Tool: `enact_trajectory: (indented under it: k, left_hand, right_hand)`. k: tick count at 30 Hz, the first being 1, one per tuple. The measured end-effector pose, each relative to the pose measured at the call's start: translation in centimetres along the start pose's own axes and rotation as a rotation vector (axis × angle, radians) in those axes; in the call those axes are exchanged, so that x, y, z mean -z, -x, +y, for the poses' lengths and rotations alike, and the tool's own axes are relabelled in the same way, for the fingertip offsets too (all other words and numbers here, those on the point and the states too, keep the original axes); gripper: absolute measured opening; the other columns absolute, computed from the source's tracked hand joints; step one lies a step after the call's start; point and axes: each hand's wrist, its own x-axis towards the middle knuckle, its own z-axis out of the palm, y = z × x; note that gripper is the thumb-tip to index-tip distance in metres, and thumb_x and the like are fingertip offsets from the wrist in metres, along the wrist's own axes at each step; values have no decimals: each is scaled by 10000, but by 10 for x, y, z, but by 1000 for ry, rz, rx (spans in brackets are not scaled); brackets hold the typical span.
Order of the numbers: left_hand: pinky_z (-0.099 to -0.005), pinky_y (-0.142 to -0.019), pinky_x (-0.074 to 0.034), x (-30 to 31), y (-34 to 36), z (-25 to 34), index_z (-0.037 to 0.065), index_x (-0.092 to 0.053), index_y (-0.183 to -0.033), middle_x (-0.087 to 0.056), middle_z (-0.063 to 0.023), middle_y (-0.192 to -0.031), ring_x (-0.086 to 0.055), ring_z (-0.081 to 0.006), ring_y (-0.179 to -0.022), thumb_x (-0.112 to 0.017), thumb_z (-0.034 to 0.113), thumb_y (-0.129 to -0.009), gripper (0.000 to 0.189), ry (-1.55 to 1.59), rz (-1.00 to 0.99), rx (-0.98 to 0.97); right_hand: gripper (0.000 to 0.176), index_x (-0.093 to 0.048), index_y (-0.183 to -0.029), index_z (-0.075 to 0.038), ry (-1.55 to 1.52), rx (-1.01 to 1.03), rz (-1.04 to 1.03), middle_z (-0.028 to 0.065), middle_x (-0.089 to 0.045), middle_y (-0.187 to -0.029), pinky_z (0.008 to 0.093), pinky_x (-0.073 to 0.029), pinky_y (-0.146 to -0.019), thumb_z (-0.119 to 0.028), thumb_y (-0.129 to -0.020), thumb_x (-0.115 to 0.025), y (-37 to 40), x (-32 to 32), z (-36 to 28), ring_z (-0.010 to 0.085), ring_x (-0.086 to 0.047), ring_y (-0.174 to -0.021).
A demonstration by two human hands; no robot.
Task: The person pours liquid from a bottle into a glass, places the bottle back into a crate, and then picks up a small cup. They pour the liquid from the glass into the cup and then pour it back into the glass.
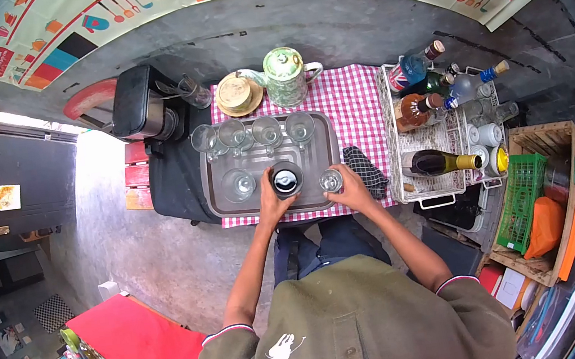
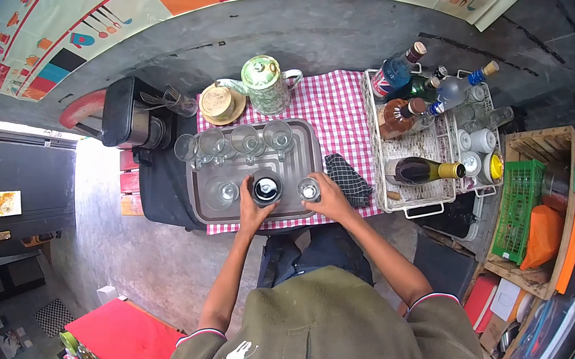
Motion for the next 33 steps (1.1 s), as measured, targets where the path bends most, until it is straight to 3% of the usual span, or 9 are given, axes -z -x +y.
enact_trajectory:
  k: [5,8,15,28,33]
  left_hand:
    - [-448,-1126,-372,4,-5,6,-57,-256,-1477,-427,-268,-1418,-451,-403,-1336,-916,242,-643,1104,-33,-31,15]
    - [-461,-1134,-351,0,-5,1,-69,-238,-1479,-404,-281,-1426,-416,-428,-1343,-908,227,-656,1102,-218,-40,-37]
    - [-470,-1142,-340,6,-11,20,-90,-179,-1499,-345,-300,-1455,-367,-461,-1362,-892,153,-653,1133,-282,-86,-27]
    - [-452,-1064,-432,24,-20,36,-93,-213,-1487,-395,-294,-1426,-478,-452,-1271,-911,116,-578,1164,-515,-177,-6]
    - [-448,-1091,-416,26,-21,39,-78,-233,-1477,-396,-294,-1423,-453,-457,-1297,-916,113,-574,1148,-505,-191,15]
  right_hand:
    - [621,-519,-1236,-15,15,12,-14,181,-591,-1161,442,-489,-932,-208,-726,-815,-2,-3,6,364,-614,-1102]
    - [633,-513,-1248,-16,6,0,-25,178,-590,-1169,439,-482,-942,-223,-734,-819,-3,-3,8,358,-609,-1113]
    - [618,-511,-1237,-25,-12,22,-23,185,-595,-1160,445,-493,-927,-199,-725,-812,-8,-6,12,375,-614,-1105]
    - [626,-511,-1232,-13,-25,52,-52,183,-580,-1154,443,-486,-922,-202,-720,-819,-7,-1,21,375,-607,-1107]
    - [653,-500,-1260,-12,-23,70,-58,197,-576,-1186,453,-483,-940,-205,-723,-817,-5,4,25,388,-598,-1128]
